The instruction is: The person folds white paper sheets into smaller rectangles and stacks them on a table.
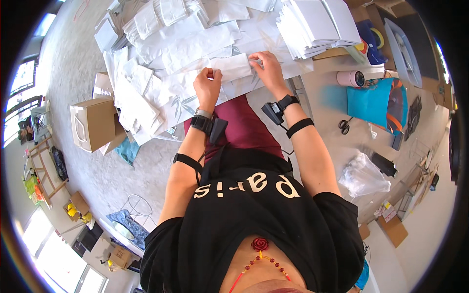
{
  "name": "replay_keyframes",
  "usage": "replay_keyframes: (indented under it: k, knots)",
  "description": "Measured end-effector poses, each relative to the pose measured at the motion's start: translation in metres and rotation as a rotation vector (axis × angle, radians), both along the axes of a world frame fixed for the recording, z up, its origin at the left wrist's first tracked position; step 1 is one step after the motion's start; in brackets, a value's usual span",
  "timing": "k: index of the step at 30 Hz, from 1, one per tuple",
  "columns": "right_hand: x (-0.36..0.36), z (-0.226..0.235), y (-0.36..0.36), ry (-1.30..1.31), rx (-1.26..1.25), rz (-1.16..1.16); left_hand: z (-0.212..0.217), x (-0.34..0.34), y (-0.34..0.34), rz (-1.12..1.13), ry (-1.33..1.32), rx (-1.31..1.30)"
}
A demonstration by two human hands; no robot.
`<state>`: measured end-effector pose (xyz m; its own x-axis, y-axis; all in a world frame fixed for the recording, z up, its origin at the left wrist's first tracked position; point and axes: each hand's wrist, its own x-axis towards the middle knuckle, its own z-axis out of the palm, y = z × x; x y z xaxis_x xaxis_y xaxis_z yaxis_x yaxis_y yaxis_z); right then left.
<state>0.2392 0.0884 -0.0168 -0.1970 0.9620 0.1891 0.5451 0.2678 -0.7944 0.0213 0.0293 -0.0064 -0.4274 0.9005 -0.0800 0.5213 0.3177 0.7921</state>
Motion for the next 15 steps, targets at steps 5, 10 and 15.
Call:
replay_keyframes:
  k: [5, 10, 15]
  knots:
    - [-0.004, -0.003, 0.01, -0.088, 0.033, 0.091, 0.002, 0.004, -0.004, 0.022, -0.022, -0.01]
    - [-0.007, -0.002, 0.013, -0.131, 0.03, 0.137, 0.002, 0.005, -0.005, 0.021, -0.032, -0.007]
    - [-0.005, -0.006, 0.016, -0.202, 0.063, 0.139, -0.002, 0.005, -0.004, 0.029, -0.023, -0.014]
